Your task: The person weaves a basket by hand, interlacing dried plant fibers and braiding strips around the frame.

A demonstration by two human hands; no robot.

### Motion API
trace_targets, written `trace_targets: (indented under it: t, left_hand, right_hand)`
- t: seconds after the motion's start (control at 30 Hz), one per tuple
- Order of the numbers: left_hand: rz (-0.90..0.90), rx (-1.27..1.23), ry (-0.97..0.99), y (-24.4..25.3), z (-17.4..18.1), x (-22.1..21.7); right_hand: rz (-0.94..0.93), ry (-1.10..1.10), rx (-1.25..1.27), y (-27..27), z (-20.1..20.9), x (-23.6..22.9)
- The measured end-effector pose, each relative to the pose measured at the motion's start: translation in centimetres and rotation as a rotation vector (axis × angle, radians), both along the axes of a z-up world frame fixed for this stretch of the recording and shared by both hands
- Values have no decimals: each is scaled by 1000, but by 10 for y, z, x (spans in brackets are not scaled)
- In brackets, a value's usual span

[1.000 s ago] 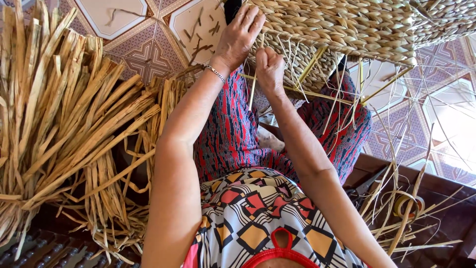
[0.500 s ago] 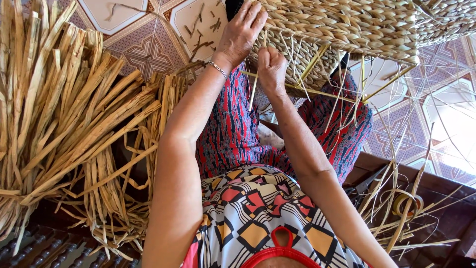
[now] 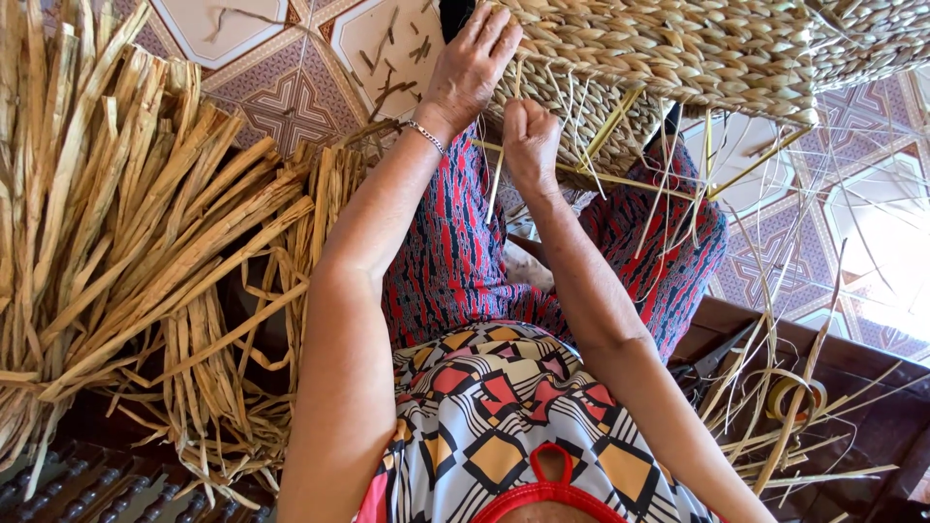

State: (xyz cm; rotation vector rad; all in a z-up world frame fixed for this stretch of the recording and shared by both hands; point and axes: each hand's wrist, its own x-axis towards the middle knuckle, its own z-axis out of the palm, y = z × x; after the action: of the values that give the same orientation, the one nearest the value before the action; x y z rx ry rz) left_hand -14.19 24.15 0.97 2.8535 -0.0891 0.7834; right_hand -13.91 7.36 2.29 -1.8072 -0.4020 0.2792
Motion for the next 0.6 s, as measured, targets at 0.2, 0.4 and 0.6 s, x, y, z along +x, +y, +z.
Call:
trace_targets:
  t: [0.2, 0.4, 0.6]
  left_hand:
    - [2, -8, 27, -2, 4, -3]
    - [18, 12, 53, 3, 1, -3]
    - [-131, -85, 1, 17, 36, -4]
  right_hand:
    - [14, -75, 42, -3, -2, -4]
    - [-5, -21, -4, -7, 3, -5]
    - [185, -239, -477, -74, 101, 19]
